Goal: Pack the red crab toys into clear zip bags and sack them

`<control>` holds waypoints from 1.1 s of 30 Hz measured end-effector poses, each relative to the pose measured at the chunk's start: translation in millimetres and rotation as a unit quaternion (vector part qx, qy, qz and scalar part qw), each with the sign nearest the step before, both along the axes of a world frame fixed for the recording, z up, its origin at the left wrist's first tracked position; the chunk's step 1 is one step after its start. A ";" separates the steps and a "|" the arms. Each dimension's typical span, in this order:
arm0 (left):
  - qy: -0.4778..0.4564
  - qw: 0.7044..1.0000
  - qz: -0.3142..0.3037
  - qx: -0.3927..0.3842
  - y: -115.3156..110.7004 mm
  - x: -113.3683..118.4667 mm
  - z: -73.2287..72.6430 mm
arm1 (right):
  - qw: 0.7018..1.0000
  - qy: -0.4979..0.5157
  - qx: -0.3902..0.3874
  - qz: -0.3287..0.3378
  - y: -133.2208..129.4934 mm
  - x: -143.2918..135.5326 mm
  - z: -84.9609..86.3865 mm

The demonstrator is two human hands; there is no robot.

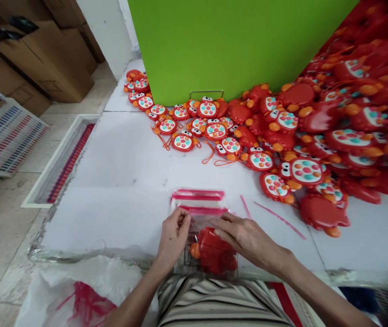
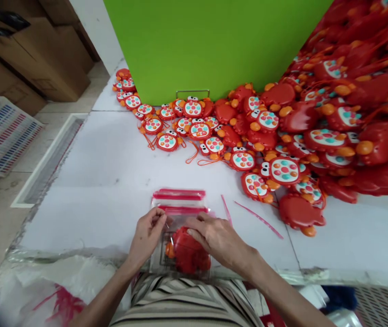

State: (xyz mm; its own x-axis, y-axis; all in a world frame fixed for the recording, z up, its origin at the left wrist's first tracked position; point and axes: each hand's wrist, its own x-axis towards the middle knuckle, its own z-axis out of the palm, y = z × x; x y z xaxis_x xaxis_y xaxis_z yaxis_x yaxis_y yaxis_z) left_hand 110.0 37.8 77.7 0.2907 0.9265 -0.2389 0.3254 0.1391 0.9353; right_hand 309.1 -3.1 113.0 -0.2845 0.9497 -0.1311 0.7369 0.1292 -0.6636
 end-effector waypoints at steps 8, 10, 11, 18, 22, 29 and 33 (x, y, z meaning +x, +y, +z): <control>0.055 0.998 -0.008 -0.028 2.4 -13.5 12.4 | 0.998 0.041 -0.012 0.050 -3.9 -4.0 0.5; 0.032 0.997 -0.045 -0.060 5.5 -5.7 9.6 | 0.999 0.015 -0.003 0.050 -4.9 -6.6 -1.0; 0.022 0.996 -0.052 -0.068 7.1 -1.1 7.9 | 0.999 -0.003 0.004 0.048 -5.2 -8.3 -1.7; -0.023 0.995 -0.042 -0.082 5.8 7.8 7.9 | 0.999 -0.023 -0.003 0.024 -0.8 -23.3 -5.3; -0.091 0.982 0.001 -0.166 -3.3 2.2 9.7 | 0.998 0.062 -0.017 0.025 0.1 -25.9 -10.3; -0.054 0.993 -0.057 -0.091 2.5 1.4 -1.4 | 0.998 0.058 0.036 -0.007 8.1 -30.1 -18.0; -0.064 0.993 -0.061 -0.079 5.6 3.3 -0.4 | 0.994 -0.038 0.092 -0.034 17.5 -40.1 -16.1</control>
